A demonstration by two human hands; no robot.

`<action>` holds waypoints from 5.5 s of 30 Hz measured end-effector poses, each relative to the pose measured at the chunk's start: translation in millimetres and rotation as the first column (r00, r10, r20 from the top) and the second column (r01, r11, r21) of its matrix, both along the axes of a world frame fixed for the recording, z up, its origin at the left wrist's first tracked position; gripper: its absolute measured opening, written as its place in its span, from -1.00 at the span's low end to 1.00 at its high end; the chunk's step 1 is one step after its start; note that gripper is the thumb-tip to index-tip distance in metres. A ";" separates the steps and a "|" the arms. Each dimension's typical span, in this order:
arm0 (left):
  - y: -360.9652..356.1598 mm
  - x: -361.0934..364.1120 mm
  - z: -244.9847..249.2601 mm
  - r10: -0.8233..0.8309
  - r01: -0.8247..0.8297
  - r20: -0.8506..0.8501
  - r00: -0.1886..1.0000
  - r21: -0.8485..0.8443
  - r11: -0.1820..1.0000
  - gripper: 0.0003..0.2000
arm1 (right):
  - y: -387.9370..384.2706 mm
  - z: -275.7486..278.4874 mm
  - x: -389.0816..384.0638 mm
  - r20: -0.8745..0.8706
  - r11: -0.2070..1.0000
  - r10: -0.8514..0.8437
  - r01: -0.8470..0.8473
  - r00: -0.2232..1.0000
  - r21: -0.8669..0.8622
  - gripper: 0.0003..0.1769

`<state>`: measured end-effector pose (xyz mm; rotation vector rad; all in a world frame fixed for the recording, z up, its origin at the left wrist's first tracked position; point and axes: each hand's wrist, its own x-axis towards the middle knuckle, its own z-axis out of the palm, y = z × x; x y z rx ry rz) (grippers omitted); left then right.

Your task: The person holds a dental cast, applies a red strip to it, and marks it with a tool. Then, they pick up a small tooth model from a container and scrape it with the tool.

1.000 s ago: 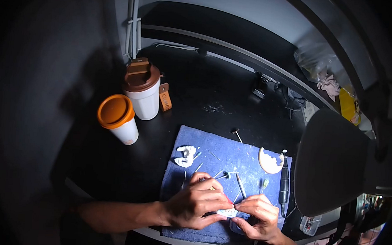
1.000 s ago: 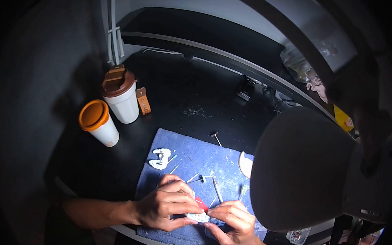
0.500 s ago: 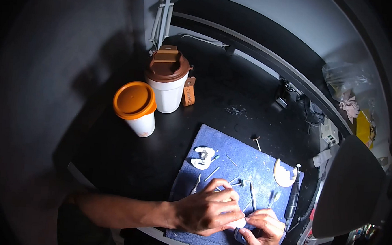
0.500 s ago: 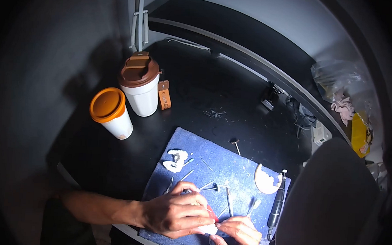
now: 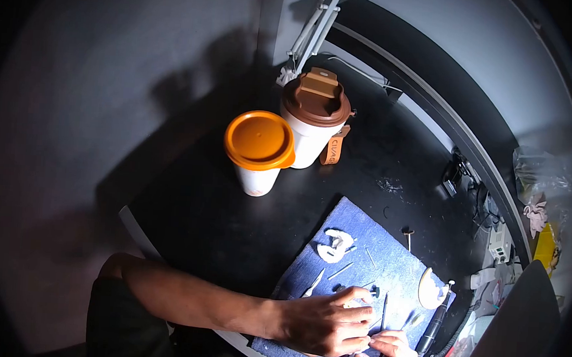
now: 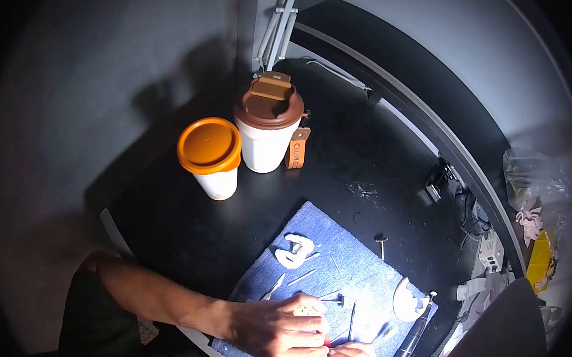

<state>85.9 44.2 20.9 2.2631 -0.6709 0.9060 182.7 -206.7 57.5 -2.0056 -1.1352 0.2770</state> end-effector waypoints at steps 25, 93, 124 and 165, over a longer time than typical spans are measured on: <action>8.7 1.5 27.3 -0.063 0.070 -0.218 0.974 0.026 0.997 -0.68 | 2.6 2.9 7.0 0.254 0.949 0.128 -0.193 0.959 0.250 -0.64; 6.5 0.8 25.3 -0.090 0.074 -0.241 0.966 -0.076 0.994 -0.66 | 1.0 1.3 15.1 0.347 0.943 0.161 -0.248 0.924 0.222 -0.67; 19.5 12.7 26.5 0.004 -0.068 -0.285 0.959 -0.216 0.974 -0.70 | -3.3 -12.0 20.8 0.176 0.963 -0.263 0.268 0.949 -0.004 -0.77; 11.4 6.3 26.6 0.070 -0.080 -0.323 0.944 -0.017 0.997 -0.71 | -9.2 -16.5 16.7 -0.127 0.862 -0.015 0.077 0.992 0.502 -0.61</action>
